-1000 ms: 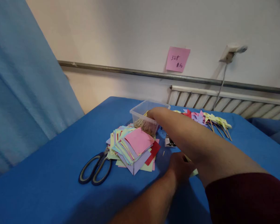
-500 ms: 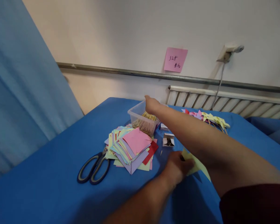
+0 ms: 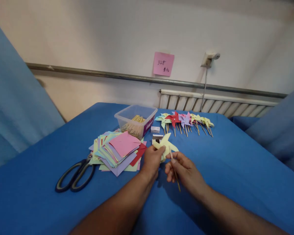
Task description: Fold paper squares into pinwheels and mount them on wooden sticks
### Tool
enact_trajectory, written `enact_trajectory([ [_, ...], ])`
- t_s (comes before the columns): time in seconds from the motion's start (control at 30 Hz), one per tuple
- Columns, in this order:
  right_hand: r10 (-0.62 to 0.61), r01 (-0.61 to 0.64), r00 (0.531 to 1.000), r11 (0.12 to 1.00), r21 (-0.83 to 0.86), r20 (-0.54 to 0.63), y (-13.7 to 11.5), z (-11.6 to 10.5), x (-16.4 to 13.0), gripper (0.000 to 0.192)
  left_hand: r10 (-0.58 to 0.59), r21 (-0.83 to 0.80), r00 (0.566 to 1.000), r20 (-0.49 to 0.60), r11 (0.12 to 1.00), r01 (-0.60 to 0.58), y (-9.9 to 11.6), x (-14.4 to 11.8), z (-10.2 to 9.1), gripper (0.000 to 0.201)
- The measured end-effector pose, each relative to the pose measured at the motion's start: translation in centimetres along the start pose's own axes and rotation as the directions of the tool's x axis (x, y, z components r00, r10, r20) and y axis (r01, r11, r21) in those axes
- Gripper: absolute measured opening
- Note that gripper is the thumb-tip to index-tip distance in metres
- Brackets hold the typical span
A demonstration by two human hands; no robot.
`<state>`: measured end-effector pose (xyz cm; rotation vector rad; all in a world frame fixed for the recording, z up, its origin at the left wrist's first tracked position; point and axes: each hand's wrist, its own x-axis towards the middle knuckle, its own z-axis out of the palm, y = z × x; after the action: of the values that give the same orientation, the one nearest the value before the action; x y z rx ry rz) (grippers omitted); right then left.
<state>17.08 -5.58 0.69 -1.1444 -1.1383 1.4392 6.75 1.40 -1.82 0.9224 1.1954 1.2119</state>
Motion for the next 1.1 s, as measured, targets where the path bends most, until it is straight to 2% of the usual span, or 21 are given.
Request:
enact_trajectory([
  [0.07,0.102,-0.101,0.995,0.992,0.075,-0.003,2.0,-0.5,0.3,0.039,0.002,-0.005,1.0,-0.007,1.0,-0.002,0.2,0.0,-0.1,0.019],
  [0.17,0.155,-0.154,0.988,0.98,0.125,-0.003,3.3,-0.9,1.4,0.043,-0.004,-0.001,1.0,-0.005,1.0,0.004,0.4,-0.1,0.0,0.02],
  [0.37,0.108,-0.111,0.994,0.969,0.223,0.026,3.4,-1.9,2.4,0.044,-0.014,-0.007,1.0,0.016,1.0,0.014,0.5,-0.3,0.4,0.023],
  [0.53,0.12,-0.138,0.99,0.951,0.278,0.079,3.2,-1.9,1.6,0.047,-0.021,0.04,1.0,-0.011,0.999,0.021,0.6,-0.3,0.5,0.024],
  [0.67,0.077,-0.103,0.992,0.952,0.288,0.103,2.5,-1.8,1.0,0.046,-0.021,0.085,0.999,-0.034,0.996,0.023,0.7,-0.2,0.4,0.022],
  [0.83,0.024,-0.037,0.998,0.964,0.265,0.054,2.2,-2.8,1.6,0.044,-0.039,0.169,0.999,0.023,0.985,0.034,0.7,-0.5,0.5,0.023],
  [0.97,0.059,-0.068,0.997,0.97,0.233,0.047,2.4,-3.5,2.2,0.043,-0.012,0.259,0.999,0.052,0.966,-0.001,0.9,-1.1,0.8,0.02],
  [1.1,0.082,-0.098,0.994,0.964,0.246,0.073,2.6,-3.7,2.3,0.044,-0.006,0.273,0.997,0.073,0.962,-0.014,1.0,-1.3,0.9,0.021],
])
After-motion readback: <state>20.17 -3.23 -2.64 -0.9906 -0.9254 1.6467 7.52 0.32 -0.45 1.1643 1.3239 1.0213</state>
